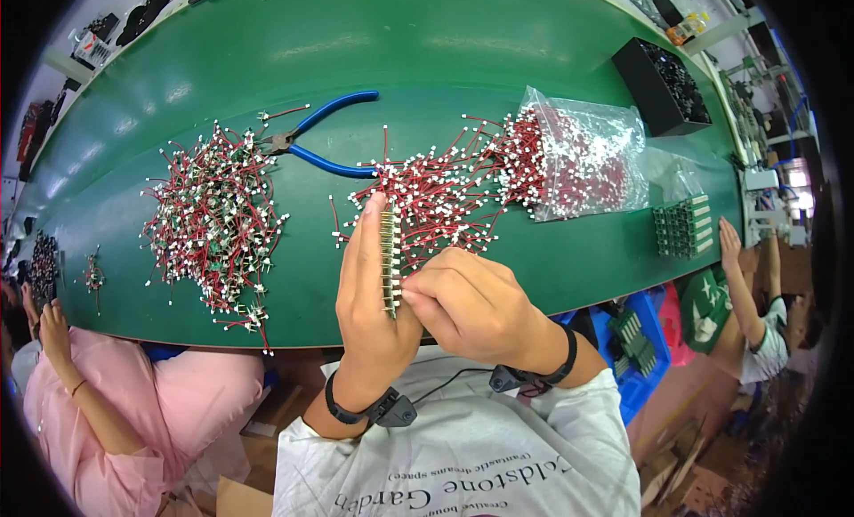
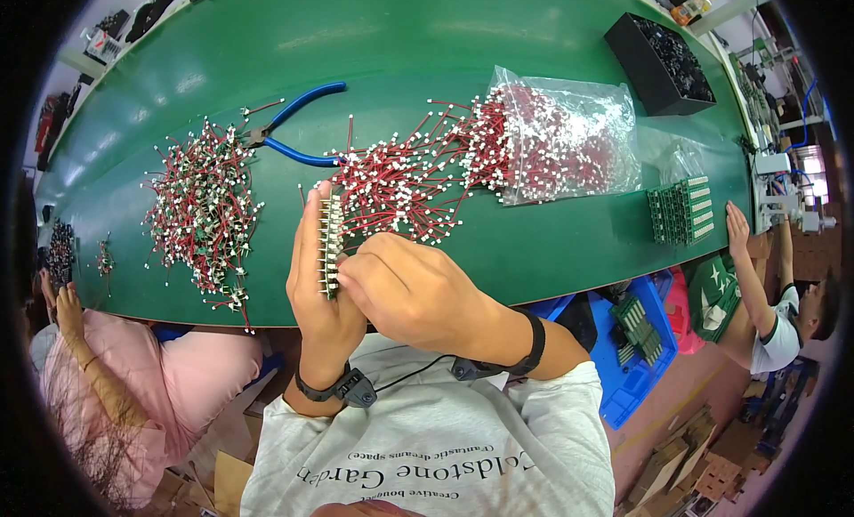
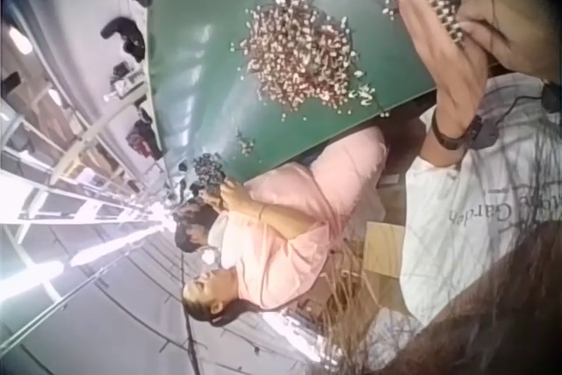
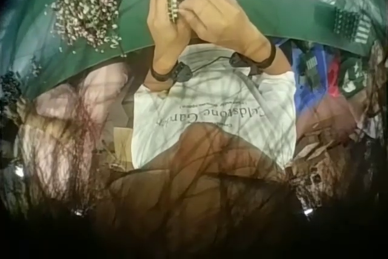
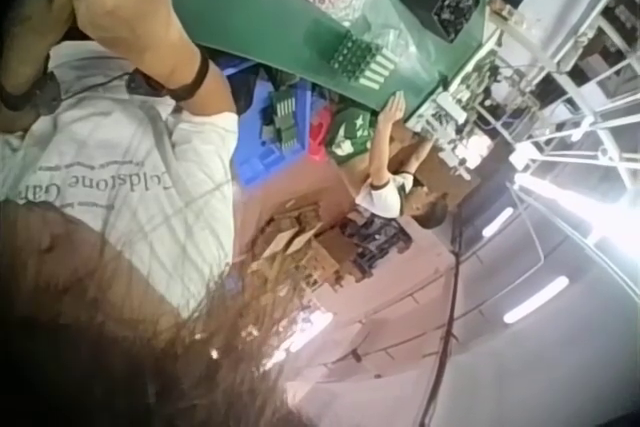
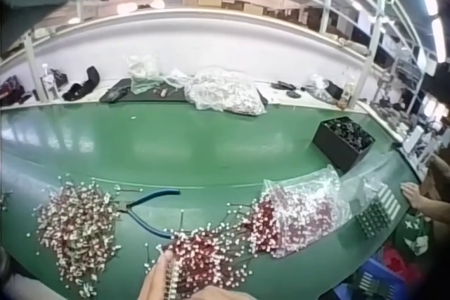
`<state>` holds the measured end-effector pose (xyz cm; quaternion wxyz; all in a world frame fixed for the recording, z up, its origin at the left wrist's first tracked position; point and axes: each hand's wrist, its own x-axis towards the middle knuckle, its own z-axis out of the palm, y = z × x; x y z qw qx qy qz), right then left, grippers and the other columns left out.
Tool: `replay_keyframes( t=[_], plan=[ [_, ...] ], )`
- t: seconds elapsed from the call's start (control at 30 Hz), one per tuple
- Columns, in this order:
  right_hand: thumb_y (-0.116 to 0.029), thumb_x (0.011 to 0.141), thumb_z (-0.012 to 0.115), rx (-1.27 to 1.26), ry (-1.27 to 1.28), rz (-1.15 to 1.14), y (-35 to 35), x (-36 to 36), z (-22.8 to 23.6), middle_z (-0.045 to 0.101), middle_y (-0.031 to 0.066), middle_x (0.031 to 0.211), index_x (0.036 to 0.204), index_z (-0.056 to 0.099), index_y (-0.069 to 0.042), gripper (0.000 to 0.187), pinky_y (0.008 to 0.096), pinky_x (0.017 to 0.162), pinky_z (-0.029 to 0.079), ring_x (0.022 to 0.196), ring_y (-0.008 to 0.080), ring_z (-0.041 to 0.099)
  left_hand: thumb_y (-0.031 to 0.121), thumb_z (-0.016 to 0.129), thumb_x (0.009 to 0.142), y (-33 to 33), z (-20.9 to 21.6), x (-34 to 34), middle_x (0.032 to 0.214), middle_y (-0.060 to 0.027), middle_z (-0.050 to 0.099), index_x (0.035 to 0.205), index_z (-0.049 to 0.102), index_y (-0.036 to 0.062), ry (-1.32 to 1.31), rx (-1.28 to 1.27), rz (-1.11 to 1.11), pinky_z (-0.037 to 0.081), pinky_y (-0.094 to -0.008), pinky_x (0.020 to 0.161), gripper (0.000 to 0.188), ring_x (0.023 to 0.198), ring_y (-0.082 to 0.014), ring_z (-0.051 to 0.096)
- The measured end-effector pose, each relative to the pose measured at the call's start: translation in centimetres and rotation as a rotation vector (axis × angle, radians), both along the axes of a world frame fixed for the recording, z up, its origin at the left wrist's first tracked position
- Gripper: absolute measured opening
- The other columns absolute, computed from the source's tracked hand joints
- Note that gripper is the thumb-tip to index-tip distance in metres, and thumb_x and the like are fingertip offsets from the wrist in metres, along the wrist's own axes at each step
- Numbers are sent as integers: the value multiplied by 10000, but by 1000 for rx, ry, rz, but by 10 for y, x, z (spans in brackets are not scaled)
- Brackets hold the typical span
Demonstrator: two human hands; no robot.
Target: The person inserts red and white wires into a circuit board by hand, places the completed board into a blue bin, and then retrieves a stack of boards to continue the process.
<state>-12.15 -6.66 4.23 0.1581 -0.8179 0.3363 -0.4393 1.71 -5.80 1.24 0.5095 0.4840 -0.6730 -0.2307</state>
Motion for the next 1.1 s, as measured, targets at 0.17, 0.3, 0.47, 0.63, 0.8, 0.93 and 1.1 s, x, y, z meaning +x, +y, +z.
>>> replay_keyframes(
  t=[0.17,0.3,0.47,0.63,0.8,0.93,1.1],
  plan=[
    [41,755,731,47,36,64,-7,14,0,633,123,801,896,623,31,178,331,573,536,671,253,641,26,573,905,2,0,14,1401,-254,508,1427,385,-104,-14,31,36,432,-410,1043,571,1276,-354,531],
    [26,750,743,45,26,128,-16,28,0,636,119,796,884,632,27,174,329,573,524,673,256,638,77,576,903,3,-1,34,1384,-288,501,1404,392,-120,19,51,54,413,-468,1055,569,1245,-447,528],
    [-2,750,730,66,11,71,-59,41,17,635,114,783,869,661,-16,138,330,583,483,666,262,608,64,481,987,19,2,67,1461,-284,424,1458,289,-137,441,56,297,400,-416,1082,547,1301,-342,498],
    [-199,806,734,130,455,-115,-72,71,-13,545,123,857,908,606,-26,239,413,661,499,782,319,595,63,483,997,28,1,83,1488,-287,378,1486,215,-129,494,62,325,396,-420,1090,590,1331,-344,463],
    [-130,812,707,181,514,-148,-79,87,-39,548,129,819,853,577,-18,176,423,671,502,775,324,594,103,495,1004,34,-1,91,1476,-281,399,1480,224,-135,530,97,362,407,-419,1082,597,1313,-334,483],
    [-47,818,665,157,313,-11,-83,83,-36,556,141,793,856,563,-7,117,415,696,511,760,329,587,110,502,1002,31,-3,90,1467,-278,412,1472,238,-144,533,64,346,412,-407,1077,596,1305,-321,493],
    [-42,924,598,443,-47,119,-80,62,-14,599,96,833,953,535,-8,78,315,692,518,726,199,607,85,502,991,26,-2,84,1468,-268,418,1469,250,-140,540,40,326,396,-395,1090,585,1311,-317,487]
  ],
)
